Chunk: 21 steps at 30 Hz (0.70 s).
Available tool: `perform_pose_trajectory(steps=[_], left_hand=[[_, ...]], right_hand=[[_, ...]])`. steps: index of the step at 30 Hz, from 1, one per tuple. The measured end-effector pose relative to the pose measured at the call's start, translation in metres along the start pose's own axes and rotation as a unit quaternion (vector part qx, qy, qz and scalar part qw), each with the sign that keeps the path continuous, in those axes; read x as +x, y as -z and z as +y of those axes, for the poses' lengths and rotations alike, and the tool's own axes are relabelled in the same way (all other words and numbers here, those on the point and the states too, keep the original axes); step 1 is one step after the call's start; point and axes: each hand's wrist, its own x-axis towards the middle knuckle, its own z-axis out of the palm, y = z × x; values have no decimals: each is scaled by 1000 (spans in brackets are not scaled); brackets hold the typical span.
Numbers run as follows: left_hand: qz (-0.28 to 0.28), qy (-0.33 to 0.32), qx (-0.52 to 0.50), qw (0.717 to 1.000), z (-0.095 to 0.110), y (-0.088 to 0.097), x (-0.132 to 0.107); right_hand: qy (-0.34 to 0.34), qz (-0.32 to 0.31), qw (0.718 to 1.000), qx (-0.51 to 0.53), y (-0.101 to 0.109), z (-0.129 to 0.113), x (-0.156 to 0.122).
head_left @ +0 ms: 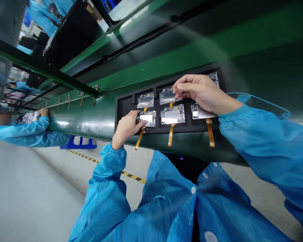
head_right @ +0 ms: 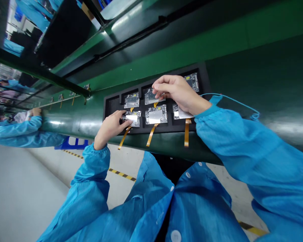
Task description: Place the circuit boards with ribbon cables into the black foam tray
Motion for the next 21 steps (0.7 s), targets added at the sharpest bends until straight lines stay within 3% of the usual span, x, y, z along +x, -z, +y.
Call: perform_pose_trajectory(steps=[10,16,21], left_hand=[[6,10,20,1000,-1,-6,-2],[107,-106,-63,987,-16,-8,29],[123,-155,-89,976,-13,-13,59]], right_hand=[[-7,-12,999,-32,4,3,1],[-9,-6,999,-37,3,3,0],[-15,2,999,-32,3,2,0]])
